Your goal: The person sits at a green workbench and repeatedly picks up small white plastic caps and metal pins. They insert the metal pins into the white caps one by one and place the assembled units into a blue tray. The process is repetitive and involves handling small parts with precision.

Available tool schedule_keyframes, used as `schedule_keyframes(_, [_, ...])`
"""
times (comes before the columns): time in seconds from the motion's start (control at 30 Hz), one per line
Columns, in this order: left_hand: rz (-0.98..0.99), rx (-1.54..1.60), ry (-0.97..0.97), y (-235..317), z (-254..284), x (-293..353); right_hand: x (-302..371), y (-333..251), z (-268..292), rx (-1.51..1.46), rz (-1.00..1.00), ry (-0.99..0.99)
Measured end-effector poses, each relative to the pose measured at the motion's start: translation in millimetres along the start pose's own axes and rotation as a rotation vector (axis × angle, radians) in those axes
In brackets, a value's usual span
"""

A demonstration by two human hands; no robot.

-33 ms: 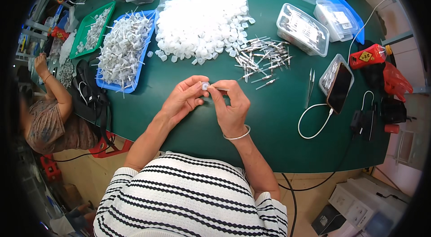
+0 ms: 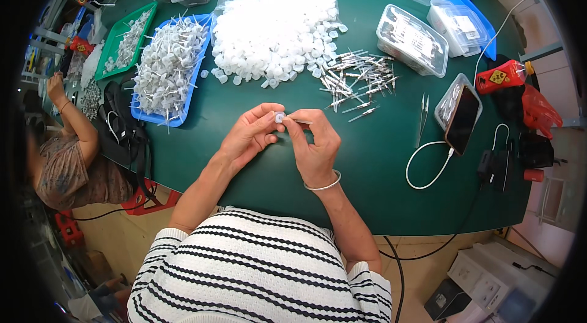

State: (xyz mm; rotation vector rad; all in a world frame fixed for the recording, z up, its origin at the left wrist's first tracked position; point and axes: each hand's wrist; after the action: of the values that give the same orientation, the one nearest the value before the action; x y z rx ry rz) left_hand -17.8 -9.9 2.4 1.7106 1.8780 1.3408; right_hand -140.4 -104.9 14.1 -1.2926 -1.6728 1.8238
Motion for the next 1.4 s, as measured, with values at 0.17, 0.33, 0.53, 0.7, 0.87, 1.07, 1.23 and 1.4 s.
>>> schedule_keyframes(0.17, [0.005,0.003,-0.011,0,0,0,1,3,-1,-0.047,-0.010,0.027])
schedule_keyframes(0.33, [0.006,0.019,-0.031,-1,2,0,1,5,-1,-0.058,0.003,0.029])
schedule_keyframes(0.53, [0.020,0.011,-0.027,-1,1,0,1,5,0,-0.115,-0.060,0.043])
schedule_keyframes(0.7, [0.024,0.001,-0.024,1,1,0,2,5,0,-0.159,-0.105,0.053])
schedule_keyframes(0.87, [0.011,0.009,-0.027,1,1,0,2,8,2,-0.251,-0.123,0.068])
schedule_keyframes(1.07, [-0.054,-0.142,0.027,0,-6,2,-2,8,4,-0.450,-0.276,0.133])
schedule_keyframes(1.23, [-0.139,-0.195,0.057,-4,-12,2,1,11,1,-0.708,-0.455,0.203])
schedule_keyframes(1.4, [-0.162,-0.205,0.082,-4,-14,2,6,14,-3,-0.794,-0.483,0.199])
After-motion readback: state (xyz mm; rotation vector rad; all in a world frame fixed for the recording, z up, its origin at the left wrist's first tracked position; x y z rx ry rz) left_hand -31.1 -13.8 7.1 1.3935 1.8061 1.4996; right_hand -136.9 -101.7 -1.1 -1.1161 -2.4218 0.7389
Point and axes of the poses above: each hand's wrist, its own x-axis away from the middle knuckle, its own z-axis out of the back of the hand, y = z × x, and after that the axes turned 13 degrees about -x, right-handed
